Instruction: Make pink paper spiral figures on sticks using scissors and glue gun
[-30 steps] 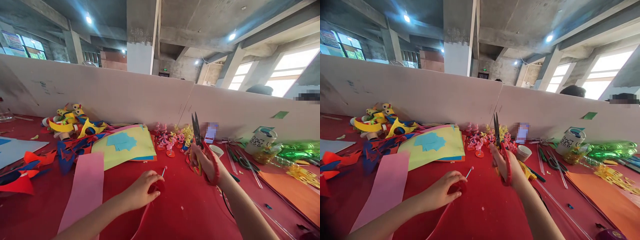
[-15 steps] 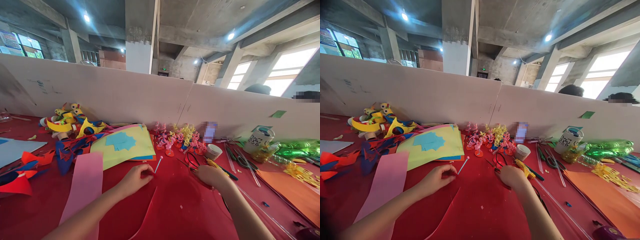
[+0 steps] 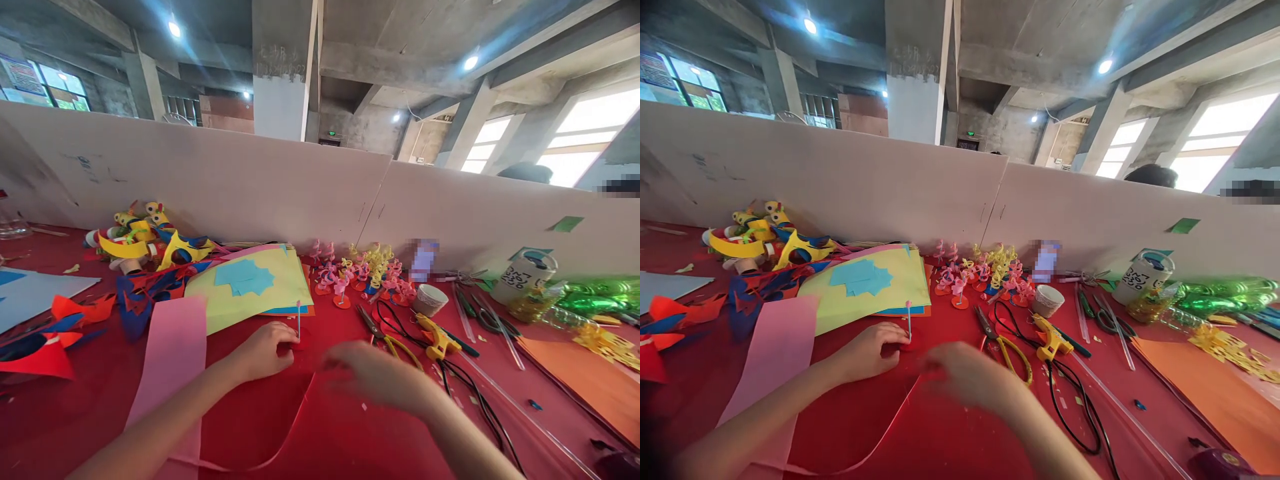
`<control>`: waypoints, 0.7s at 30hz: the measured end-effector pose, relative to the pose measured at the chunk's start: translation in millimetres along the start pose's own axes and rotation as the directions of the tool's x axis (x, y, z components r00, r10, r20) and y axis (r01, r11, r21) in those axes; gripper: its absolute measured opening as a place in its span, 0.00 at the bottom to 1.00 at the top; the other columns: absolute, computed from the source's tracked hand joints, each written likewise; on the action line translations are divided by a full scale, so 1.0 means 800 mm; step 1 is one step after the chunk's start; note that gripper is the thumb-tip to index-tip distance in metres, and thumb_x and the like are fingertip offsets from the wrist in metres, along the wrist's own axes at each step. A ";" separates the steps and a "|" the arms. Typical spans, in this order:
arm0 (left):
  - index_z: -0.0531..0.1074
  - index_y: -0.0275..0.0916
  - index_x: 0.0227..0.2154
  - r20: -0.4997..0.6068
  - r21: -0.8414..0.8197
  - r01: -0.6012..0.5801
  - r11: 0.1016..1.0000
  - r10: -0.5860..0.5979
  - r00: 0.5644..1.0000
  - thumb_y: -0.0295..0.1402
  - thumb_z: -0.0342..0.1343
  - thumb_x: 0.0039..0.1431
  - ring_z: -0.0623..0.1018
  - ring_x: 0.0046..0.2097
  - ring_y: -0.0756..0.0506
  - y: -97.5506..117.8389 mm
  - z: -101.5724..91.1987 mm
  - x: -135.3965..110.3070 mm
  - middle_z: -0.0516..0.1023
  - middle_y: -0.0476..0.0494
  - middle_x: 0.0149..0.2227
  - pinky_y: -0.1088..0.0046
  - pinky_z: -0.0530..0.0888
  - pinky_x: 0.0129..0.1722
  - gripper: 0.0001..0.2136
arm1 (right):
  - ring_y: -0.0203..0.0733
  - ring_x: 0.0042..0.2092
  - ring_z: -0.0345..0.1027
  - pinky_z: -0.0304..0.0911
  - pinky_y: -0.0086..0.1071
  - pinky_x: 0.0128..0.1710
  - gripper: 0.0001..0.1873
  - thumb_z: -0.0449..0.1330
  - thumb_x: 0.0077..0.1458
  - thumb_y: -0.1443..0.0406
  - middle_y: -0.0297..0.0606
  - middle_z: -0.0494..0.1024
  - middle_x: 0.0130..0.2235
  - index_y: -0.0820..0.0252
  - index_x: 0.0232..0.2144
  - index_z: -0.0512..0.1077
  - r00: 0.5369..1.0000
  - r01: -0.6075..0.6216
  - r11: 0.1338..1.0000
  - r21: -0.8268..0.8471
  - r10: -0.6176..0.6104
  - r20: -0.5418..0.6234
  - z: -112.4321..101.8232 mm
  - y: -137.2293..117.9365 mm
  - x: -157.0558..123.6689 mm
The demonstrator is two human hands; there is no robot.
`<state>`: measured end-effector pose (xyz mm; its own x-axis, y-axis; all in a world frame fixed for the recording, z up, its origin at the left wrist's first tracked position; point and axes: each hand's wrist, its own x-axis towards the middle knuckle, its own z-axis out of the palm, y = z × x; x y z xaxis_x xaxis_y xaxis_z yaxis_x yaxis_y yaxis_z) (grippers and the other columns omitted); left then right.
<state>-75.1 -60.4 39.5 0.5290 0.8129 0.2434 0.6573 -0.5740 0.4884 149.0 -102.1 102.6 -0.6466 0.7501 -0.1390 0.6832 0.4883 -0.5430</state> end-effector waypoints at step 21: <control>0.67 0.40 0.35 -0.074 -0.182 0.128 0.975 -0.143 0.987 0.32 0.51 0.53 0.78 0.38 0.45 -0.003 0.009 0.003 0.78 0.43 0.36 0.68 0.73 0.39 0.06 | 0.30 0.21 0.60 0.55 0.25 0.20 0.14 0.53 0.55 0.64 0.27 0.67 0.24 0.56 0.45 0.63 0.844 0.219 0.881 0.420 0.044 -0.534 -0.082 0.029 -0.047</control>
<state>-71.7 -57.8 32.5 0.3887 0.8917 0.2320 0.6106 -0.4379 0.6599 211.1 -90.0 149.5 -0.3345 0.8930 0.3010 0.3174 0.4075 -0.8563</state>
